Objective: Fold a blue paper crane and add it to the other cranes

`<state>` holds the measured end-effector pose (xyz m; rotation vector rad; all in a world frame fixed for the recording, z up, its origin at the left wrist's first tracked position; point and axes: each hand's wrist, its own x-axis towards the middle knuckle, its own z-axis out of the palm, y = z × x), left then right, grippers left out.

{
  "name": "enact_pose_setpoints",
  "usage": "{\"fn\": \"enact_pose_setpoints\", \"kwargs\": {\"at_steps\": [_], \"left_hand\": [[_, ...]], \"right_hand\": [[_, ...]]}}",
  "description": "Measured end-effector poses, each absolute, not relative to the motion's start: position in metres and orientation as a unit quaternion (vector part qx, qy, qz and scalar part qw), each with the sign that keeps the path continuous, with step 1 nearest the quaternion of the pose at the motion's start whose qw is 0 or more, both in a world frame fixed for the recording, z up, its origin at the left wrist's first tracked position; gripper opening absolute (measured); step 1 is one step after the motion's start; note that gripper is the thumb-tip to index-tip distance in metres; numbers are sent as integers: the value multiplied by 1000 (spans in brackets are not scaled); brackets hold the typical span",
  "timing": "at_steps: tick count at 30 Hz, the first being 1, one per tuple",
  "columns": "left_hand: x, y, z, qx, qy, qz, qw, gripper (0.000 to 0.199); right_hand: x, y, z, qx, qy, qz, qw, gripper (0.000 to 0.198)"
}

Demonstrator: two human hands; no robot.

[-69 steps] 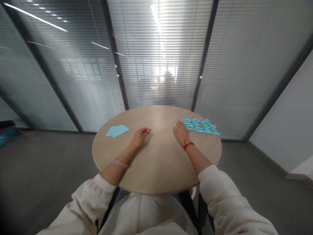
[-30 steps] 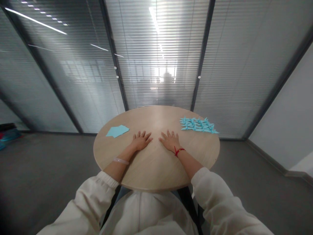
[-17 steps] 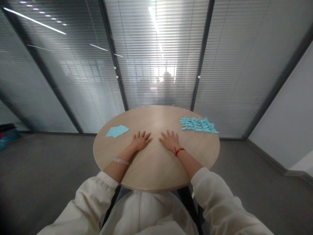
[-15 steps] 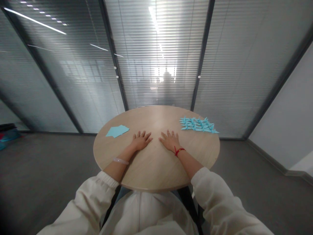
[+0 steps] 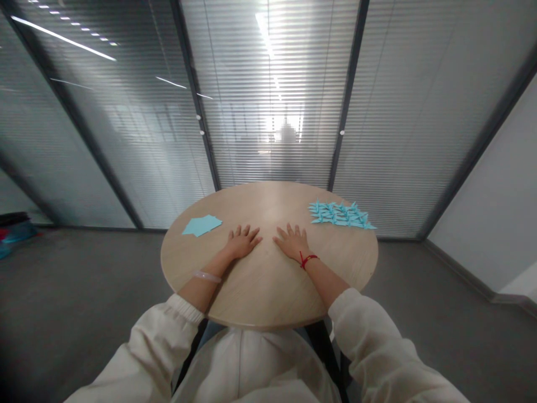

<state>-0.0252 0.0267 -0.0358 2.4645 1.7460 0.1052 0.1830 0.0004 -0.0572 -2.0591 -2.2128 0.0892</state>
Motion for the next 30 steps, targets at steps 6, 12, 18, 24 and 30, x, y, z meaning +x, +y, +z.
{"fn": "enact_pose_setpoints", "kwargs": {"at_steps": [6, 12, 18, 24, 30], "left_hand": [[-25, 27, -36, 814, 577, 33, 64, 68], [-25, 27, -35, 814, 577, 31, 62, 69], [-26, 24, -34, 816, 575, 23, 56, 68], [-19, 11, -25, 828, 558, 55, 3, 63], [-53, -84, -4, 884, 422, 161, -121, 55]], "right_hand": [[183, -1, -57, -678, -732, 23, 68, 63], [183, -1, -58, -675, -734, 20, 70, 63], [183, -1, -58, -678, -732, 30, 63, 63], [180, -18, -40, -673, -719, 60, 163, 62], [234, -120, -36, -552, -717, 35, 425, 54]]}}
